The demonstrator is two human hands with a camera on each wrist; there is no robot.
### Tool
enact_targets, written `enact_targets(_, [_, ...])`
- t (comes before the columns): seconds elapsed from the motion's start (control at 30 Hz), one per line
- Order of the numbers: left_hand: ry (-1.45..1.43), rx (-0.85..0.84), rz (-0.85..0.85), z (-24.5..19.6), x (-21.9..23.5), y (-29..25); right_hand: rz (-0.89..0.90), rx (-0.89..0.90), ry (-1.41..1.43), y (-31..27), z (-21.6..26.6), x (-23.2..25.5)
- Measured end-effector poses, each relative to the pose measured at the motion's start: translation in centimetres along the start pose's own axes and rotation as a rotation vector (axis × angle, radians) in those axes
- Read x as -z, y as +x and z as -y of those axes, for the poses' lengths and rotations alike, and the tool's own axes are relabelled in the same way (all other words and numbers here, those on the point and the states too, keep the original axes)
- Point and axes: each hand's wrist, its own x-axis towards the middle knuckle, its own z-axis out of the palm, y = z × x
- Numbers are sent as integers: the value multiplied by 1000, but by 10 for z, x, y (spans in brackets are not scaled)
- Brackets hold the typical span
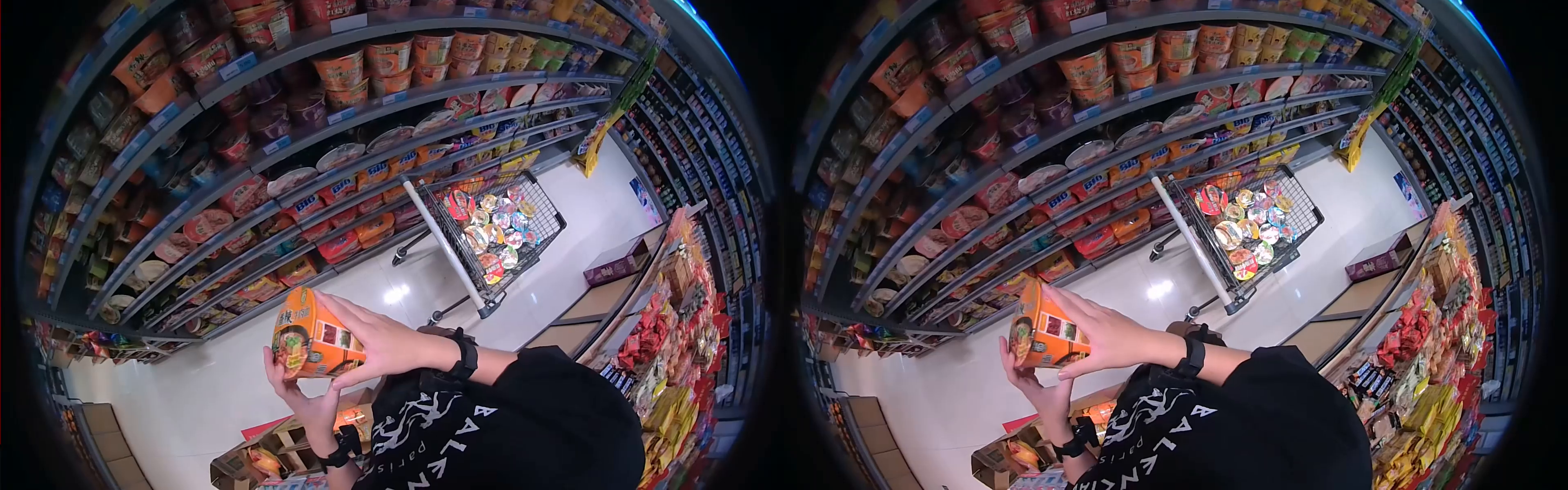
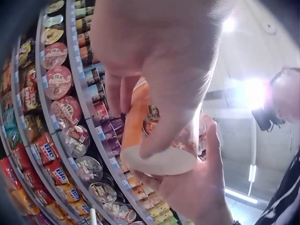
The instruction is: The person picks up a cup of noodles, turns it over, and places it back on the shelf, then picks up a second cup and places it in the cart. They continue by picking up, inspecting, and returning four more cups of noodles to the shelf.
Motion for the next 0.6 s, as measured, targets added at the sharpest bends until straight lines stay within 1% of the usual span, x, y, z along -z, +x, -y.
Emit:
enact_targets(0.07, [360, -248, -44, 8, 7, -2, -72, 37, -12, 12, -2, -5])
enact_targets(0.1, [436, -275, -48, 3, 8, -2, -64, 26, 47, 19, -4, -5])
enact_targets(0.13, [443, -269, -52, 3, 8, -1, -56, 28, 53, 26, -5, -5])
enact_targets(0.2, [320, -283, -152, 3, 5, 7, 10, 2, 361, 40, -9, -4])
enact_targets(0.23, [196, -264, -177, 2, 3, 12, 20, 10, 418, 48, -11, -2])
enact_targets(0.27, [206, -260, -184, 0, 3, 21, 30, 12, 425, 54, -16, -2])
enact_targets(0.33, [135, -224, -149, -4, 6, 36, 8, 57, 510, 67, -29, -2])
enact_targets(0.37, [-12, -106, -203, 7, 2, 36, -24, 135, 509, 77, -35, 1])
enact_targets(0.4, [-187, 134, -253, -2, 0, 41, 22, 29, 595, 82, -37, 4])
enact_targets(0.43, [-150, 127, -200, -4, 1, 55, 44, 44, 454, 88, -44, 13])
enact_targets(0.47, [-111, 123, -152, -4, 3, 69, 85, 84, 498, 96, -62, 14])
enact_targets(0.5, [-155, 250, -111, 6, 5, 75, 173, 14, 382, 105, -74, 23])
enact_targets(0.53, [-208, 368, -66, 15, 7, 85, 222, -6, 406, 116, -81, 30])
enact_targets(0.57, [-191, 257, -68, 14, 4, 102, 255, -125, 468, 126, -84, 37])
enact_targets(0.6, [-241, 236, -93, 16, 2, 116, 292, -129, 458, 134, -95, 44])
